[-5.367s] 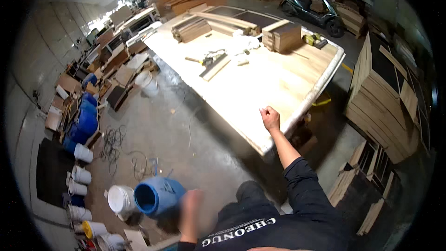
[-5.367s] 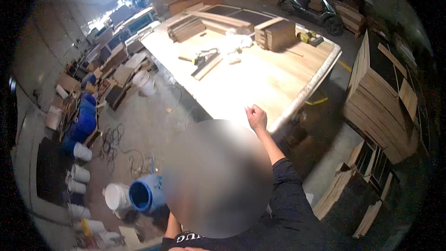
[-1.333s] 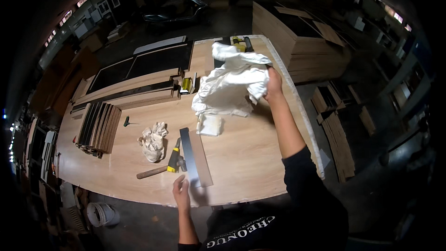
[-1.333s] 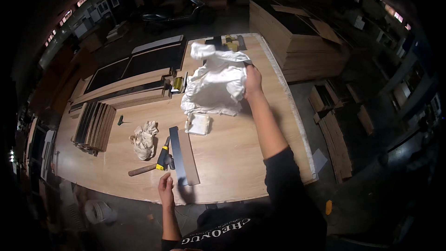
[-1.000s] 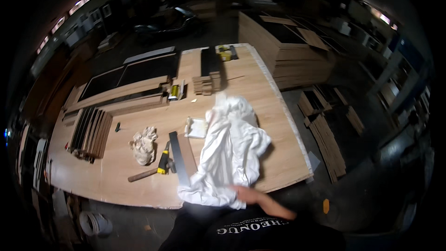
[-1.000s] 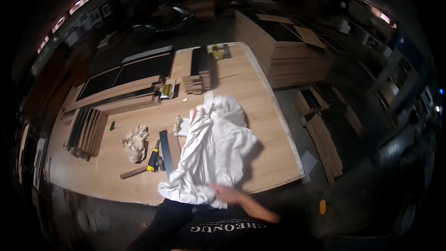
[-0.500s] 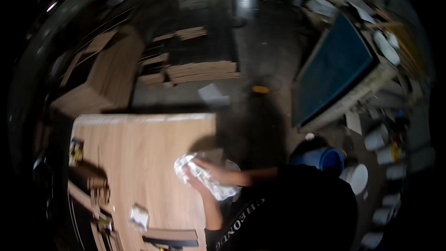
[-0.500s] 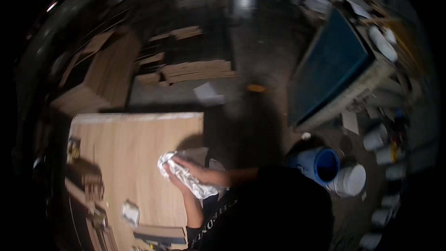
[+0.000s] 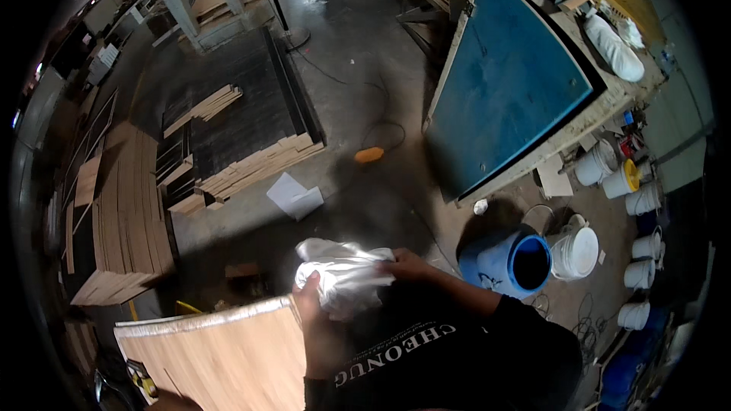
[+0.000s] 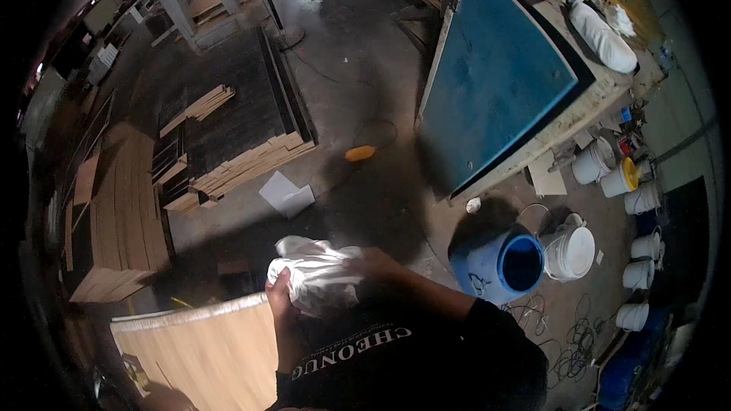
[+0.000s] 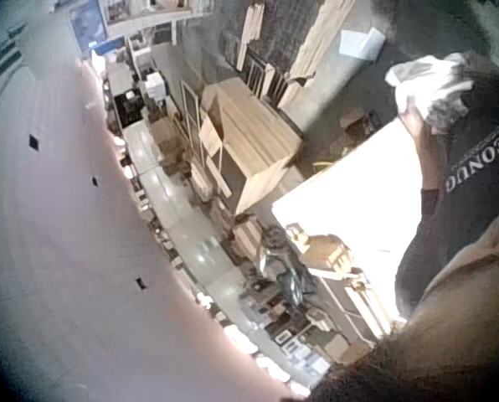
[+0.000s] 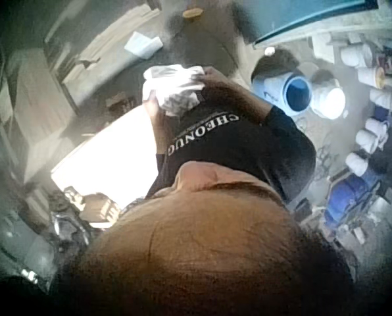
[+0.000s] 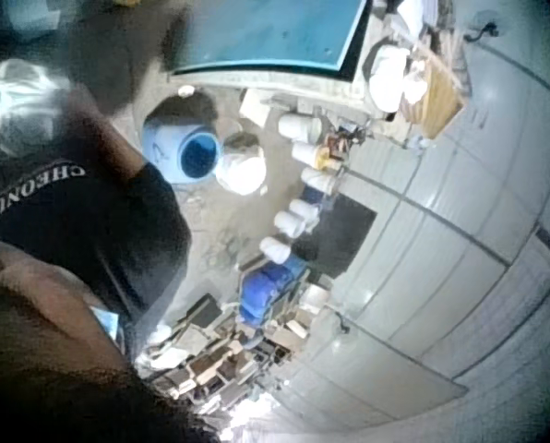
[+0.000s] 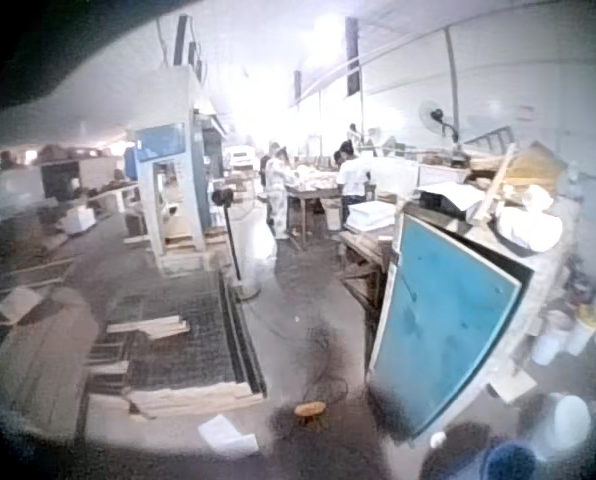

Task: The person applies glue to white strips, attaches them to a white panel to create a decorative pattern, and cleans the surface with a cloth.

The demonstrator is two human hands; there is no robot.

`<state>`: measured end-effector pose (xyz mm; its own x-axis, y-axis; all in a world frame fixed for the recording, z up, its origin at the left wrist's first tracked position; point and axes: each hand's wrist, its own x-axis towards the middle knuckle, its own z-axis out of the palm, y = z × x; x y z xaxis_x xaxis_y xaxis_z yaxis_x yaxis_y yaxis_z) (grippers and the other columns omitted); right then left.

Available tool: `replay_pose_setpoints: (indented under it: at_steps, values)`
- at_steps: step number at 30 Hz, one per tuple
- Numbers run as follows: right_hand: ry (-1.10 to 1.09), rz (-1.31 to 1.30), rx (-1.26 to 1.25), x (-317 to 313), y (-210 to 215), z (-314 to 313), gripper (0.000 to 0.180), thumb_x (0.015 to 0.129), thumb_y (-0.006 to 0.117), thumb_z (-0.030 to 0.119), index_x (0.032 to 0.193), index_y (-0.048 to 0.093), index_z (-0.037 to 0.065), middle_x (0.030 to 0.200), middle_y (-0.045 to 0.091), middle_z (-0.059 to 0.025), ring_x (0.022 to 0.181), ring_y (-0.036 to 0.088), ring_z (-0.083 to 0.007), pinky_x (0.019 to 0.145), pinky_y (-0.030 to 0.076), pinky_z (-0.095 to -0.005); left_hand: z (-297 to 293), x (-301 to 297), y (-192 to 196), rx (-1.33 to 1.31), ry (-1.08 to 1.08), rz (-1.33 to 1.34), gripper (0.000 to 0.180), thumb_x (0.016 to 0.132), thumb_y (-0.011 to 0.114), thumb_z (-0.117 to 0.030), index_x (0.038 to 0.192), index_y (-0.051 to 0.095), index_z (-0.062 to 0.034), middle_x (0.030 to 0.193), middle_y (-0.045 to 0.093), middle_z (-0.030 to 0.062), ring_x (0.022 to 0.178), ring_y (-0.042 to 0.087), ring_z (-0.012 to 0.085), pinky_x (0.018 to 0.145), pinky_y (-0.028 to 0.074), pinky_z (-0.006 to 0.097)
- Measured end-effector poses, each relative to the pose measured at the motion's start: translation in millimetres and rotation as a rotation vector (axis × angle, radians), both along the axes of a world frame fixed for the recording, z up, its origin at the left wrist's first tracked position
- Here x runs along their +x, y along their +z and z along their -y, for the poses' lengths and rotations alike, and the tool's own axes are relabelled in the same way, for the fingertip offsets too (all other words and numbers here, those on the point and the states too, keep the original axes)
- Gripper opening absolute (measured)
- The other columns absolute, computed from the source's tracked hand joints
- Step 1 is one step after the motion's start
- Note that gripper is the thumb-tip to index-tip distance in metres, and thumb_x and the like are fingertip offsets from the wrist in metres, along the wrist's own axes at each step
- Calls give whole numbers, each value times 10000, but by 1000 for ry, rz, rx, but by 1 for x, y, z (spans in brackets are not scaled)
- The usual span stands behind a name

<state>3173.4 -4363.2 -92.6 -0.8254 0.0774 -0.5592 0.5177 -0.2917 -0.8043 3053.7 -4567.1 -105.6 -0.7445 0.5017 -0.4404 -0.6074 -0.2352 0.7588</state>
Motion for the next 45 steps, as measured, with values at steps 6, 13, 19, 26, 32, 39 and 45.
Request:
replay_pose_setpoints:
  at_steps: [6, 13, 19, 26, 32, 39, 45]
  values:
    - [-217, -558, 648, -89, -3, -140, 1076, 580, 839, 454, 1409, 283, 53, 1385, 360, -175, 1296, 343, -295, 1068, 300, -427, -112, -64, 78, 3, -324, -66, 332, 838, 572, -155, 1116, 581, 26, 1036, 638, 99, 915, 620, 189, 838, 483, 332]
    - [494, -548, 428, -280, 11, -205, 738, 701, 767, 399, 1292, 464, 76, 1252, 523, -143, 1153, 498, -290, 991, 380, -437, -232, -227, 49, -283, -482, -607, 279, 844, 552, -158, 1040, 620, 30, 893, 676, 101, 802, 625, 171, 726, 501, 307]
    - [560, -202, 856, -455, -8, -319, 451, 737, 707, 461, 901, 667, 42, 879, 623, -150, 819, 604, -300, 702, 458, -403, -328, -424, 6, -382, -477, -654, 250, 805, 669, -157, 1010, 644, -16, 946, 677, 80, 888, 610, 154, 802, 478, 310]
    - [496, -85, 839, -505, 46, -487, 657, 692, 654, 632, 926, 673, 19, 830, 621, -184, 833, 602, -350, 734, 460, -442, -490, -581, 40, -231, -691, -561, 207, 780, 643, -112, 959, 634, -7, 862, 655, 61, 832, 604, 141, 764, 473, 281]
    - [311, -127, 937, -560, 3, -594, 336, 674, 754, 325, 833, 650, 48, 841, 578, -145, 828, 592, -339, 744, 469, -428, -648, -696, 28, -196, -1053, -556, 311, 827, 645, -283, 1018, 626, -38, 949, 630, 47, 915, 569, 154, 814, 449, 306]
    - [-329, -294, 1645, -698, 17, -839, 222, 674, 694, 134, 875, 709, 225, 1035, 614, -28, 1066, 518, -259, 975, 309, -459, -875, -802, 19, -118, -1126, -791, 350, 934, 356, -234, 965, 641, -32, 944, 627, 121, 915, 579, 261, 848, 423, 353]
    - [-1526, -389, 1022, -840, -40, -994, 677, 862, 593, 401, 1365, 302, 54, 1400, 303, -134, 1264, 318, -298, 1065, 245, -437, -1049, -874, 83, -85, -1003, -540, 211, 902, 533, -201, 981, 614, -23, 940, 627, 74, 905, 577, 158, 796, 436, 280]
